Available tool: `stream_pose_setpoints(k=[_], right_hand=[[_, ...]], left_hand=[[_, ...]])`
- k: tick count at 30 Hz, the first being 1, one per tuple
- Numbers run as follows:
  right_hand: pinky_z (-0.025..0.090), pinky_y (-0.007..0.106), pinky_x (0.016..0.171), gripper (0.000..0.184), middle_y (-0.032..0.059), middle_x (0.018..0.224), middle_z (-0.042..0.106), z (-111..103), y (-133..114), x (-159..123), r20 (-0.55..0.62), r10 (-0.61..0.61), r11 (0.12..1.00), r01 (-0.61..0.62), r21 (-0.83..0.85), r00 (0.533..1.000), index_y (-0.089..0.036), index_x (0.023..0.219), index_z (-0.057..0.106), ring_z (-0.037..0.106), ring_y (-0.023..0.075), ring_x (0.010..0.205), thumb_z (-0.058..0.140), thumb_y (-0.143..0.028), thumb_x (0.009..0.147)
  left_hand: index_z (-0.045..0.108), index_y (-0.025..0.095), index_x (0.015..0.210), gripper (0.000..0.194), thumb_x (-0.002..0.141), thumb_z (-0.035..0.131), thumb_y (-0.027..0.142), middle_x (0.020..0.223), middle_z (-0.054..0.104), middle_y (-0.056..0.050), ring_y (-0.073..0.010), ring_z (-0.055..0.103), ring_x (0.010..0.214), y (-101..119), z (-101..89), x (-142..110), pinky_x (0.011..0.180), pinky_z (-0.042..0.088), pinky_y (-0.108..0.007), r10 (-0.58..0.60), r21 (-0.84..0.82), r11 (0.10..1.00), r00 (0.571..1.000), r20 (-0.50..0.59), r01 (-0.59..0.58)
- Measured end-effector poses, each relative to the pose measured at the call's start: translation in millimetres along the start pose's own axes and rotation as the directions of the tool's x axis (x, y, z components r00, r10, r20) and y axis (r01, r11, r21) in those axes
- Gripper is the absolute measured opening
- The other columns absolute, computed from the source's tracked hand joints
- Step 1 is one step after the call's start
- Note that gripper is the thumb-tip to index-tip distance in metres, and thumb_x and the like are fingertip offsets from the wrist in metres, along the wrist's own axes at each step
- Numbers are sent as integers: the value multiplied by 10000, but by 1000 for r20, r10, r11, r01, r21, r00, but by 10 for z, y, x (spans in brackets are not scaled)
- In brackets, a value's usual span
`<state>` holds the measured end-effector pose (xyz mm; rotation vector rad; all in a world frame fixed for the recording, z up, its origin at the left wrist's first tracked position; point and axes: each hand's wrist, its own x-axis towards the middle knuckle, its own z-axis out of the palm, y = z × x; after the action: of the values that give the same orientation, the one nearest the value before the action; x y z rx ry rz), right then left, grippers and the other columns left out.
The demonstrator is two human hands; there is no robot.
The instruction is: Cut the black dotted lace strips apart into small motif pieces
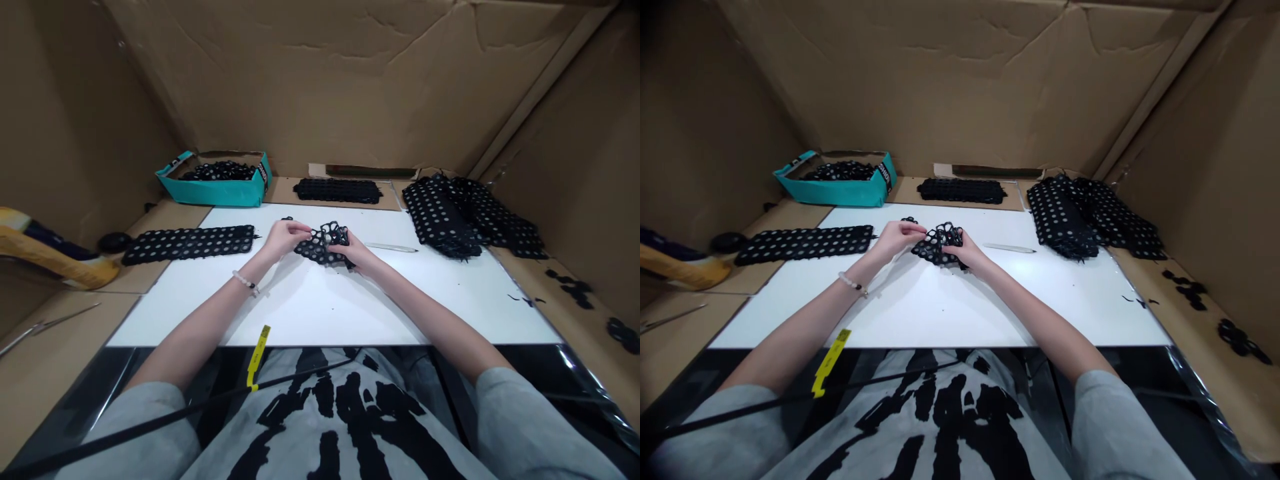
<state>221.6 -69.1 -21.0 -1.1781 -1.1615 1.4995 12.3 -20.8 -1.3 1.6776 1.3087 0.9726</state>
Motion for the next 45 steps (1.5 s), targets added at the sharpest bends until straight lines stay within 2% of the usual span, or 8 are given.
stream_pose_setpoints(k=[4,10,17,24,30,37,42,45], right_hand=[[514,335,701,403,-13,871,628,-81,-40,19,-40,7,983,-14,-182,999,-240,921,498,603,190,798,711,-280,580],[460,352,777,389,-38,730,583,-163,-30,22,-79,-214,843,143,-519,974,-257,958,520,551,194,743,667,-274,598],[458,313,778,459,-17,862,604,-100,-81,26,-73,-189,955,166,-246,979,-216,939,493,560,174,806,718,-310,550],[450,315,791,378,-25,853,587,-35,-32,-7,-61,-237,935,210,-285,970,-238,949,472,544,178,812,629,-278,608],[450,319,737,379,-30,803,579,-136,4,48,-124,-181,926,127,-355,976,-265,940,473,527,195,778,590,-237,581],[456,303,793,486,-21,926,579,8,6,35,-28,-276,954,271,-128,961,-230,1022,454,541,166,843,622,-263,567],[473,323,768,471,-33,853,586,6,24,-2,-25,-232,950,221,-222,972,-250,1041,432,550,171,792,602,-285,602],[483,343,763,450,-35,837,600,-24,36,8,-52,-164,957,146,-249,985,-259,1016,437,572,186,797,579,-255,589]], left_hand=[[747,178,798,166,690,708,298,809,731,-74,-250,622,851,-217,-289,160,807,479,-371,131,265,962,963,-237,-65],[760,235,941,212,790,674,357,1051,687,-109,-344,461,1096,-203,-268,148,957,352,-491,354,594,785,914,-200,-174],[763,223,800,300,730,701,508,785,727,-47,-231,589,822,67,202,-129,759,439,-328,250,375,869,941,228,-321],[745,165,706,310,683,713,472,703,726,-58,-179,609,644,6,205,-80,599,443,-277,65,114,989,973,220,-92],[739,145,753,313,705,684,449,780,742,-86,-192,639,718,-137,-189,160,659,473,-283,61,71,996,988,-142,-51],[762,160,794,309,652,764,435,760,744,-56,-191,644,735,141,208,-113,722,477,-287,165,195,958,960,225,-211],[764,148,770,236,661,744,356,770,750,-69,-200,645,714,41,205,-64,675,484,-293,48,60,996,983,180,-60],[768,150,783,190,719,694,312,795,750,-75,-216,646,746,-90,12,60,707,484,-312,35,83,996,999,-14,-33]])
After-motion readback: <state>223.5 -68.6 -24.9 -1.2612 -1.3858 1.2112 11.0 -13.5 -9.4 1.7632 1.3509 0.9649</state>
